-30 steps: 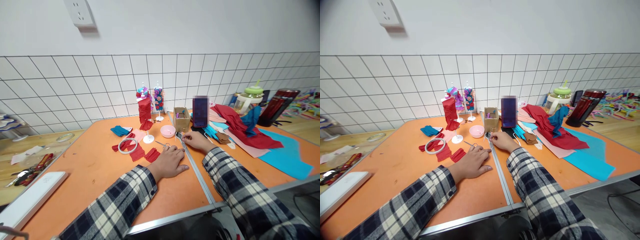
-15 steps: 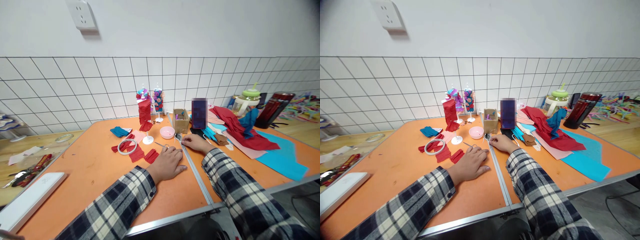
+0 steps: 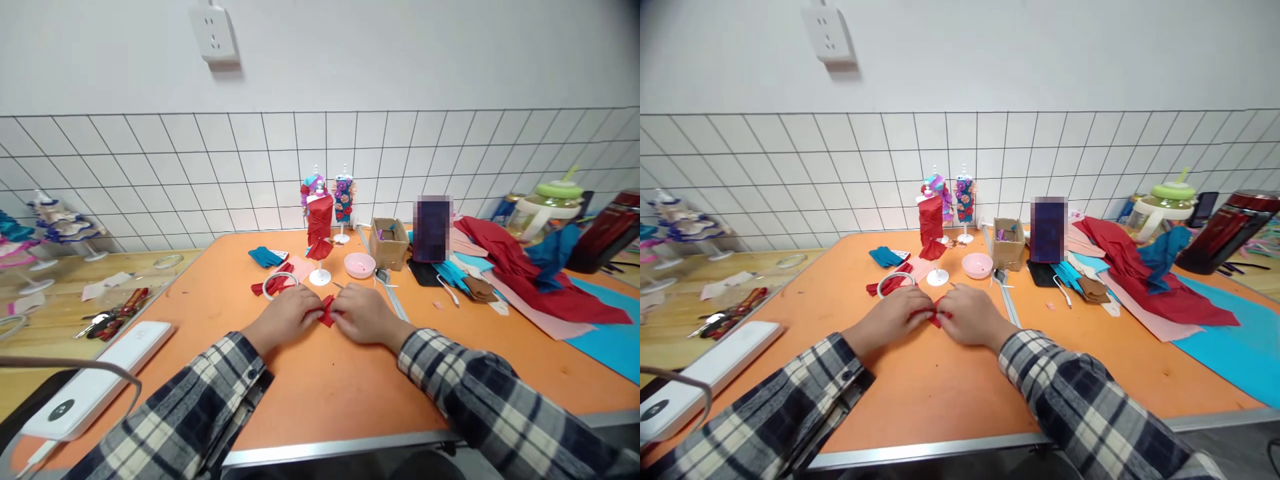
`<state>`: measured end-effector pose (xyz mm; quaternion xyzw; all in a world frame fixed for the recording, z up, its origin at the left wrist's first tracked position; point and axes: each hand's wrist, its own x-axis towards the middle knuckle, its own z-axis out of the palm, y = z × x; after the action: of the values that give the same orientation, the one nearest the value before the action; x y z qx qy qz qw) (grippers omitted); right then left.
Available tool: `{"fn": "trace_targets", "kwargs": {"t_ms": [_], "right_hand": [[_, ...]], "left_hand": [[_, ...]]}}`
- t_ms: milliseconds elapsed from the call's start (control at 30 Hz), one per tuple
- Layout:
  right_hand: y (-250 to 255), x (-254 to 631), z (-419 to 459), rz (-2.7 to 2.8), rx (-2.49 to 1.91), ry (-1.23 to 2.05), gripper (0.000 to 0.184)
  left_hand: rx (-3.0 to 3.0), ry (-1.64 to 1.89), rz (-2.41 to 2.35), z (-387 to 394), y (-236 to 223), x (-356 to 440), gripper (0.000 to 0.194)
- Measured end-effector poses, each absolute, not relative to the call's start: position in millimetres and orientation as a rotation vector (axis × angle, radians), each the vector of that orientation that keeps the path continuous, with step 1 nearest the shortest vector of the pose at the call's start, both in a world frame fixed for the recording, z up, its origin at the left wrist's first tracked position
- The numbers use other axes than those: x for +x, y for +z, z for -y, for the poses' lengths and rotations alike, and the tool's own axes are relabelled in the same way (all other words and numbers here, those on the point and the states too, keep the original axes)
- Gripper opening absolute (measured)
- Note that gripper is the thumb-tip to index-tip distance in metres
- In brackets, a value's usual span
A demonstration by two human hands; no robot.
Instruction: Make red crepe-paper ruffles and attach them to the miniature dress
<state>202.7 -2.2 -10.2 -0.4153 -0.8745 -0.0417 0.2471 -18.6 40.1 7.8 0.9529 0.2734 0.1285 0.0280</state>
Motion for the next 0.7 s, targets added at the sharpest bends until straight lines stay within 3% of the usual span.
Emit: {"fn": "trace_targets", "kwargs": {"t_ms": [333,467,700], "right_hand": [[-14.1,202.8,10.0,2.642,-1.099,0.022,0.027],[-9.5,202.5,15.4,2.699,-1.074,0.045,0.027],[-7.2,205.9,20.1,2.768,-1.026,0.029,0.024]], "left_hand": [[2.817,0.564,-1.115,-43.8,-12.2,-8.9,0.025],[2.891,0.481,-1.144,-39.6,-10.8,-5.1,0.018],[2.744,0.725,-1.372,-55.2,-0.6,-13.4,0.021]]}}
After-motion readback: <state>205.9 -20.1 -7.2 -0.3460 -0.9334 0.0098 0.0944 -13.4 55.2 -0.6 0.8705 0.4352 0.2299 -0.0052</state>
